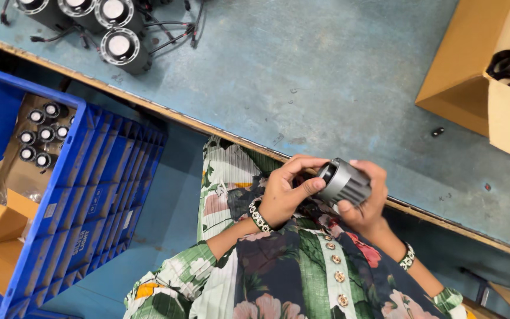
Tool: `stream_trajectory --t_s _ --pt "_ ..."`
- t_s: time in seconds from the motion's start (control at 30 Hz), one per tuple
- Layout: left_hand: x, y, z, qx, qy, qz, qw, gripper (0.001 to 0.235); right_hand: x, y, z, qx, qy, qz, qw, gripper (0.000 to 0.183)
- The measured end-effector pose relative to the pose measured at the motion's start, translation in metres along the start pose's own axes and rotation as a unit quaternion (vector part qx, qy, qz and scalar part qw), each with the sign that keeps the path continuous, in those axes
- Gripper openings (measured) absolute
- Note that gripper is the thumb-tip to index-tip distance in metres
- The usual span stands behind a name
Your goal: The person assembles cylindrical electronic components by inserting a small circular part into the center and then fitting a black ring over the assembly. The person handles each unit one at a time, places the finished units on the table, and repeats the process.
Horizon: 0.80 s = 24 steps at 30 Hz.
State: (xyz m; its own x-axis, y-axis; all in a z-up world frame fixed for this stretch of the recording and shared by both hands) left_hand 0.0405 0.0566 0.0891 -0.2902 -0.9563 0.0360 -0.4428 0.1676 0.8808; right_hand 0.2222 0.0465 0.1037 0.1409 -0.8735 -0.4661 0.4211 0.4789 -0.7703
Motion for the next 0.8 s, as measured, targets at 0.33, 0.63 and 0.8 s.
stream_trajectory --t_s 0.33,0.63,0.8 --pt "-0.002 0.005 0.008 -0.030 -0.003 0.008 1.000 0.037 -0.001 -0.003 -0.008 -0.083 -0.005 -0.051 0.995 0.075" --pt "0.004 -0.016 0.007 0.101 0.026 0.041 0.994 0.036 -0.009 -0.007 -0.003 0.066 -0.047 0.111 0.990 0.077" --pt "0.005 0.001 0.006 -0.031 0.058 -0.051 0.997 0.039 0.015 0.023 -0.022 -0.262 0.027 -0.180 0.948 0.078"
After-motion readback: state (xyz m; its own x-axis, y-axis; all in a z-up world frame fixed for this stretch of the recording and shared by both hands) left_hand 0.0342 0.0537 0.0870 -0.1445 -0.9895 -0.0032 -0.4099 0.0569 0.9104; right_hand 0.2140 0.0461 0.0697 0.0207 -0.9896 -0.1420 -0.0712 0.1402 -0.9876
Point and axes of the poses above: each hand's wrist, its own x-axis away from the middle knuckle, its own z-axis out of the back of the hand, y = z × x, the point moved 5 cm from there along -x, towards the middle knuckle, and after that the axes turned 1 degree about z, right-handed, at the moved point
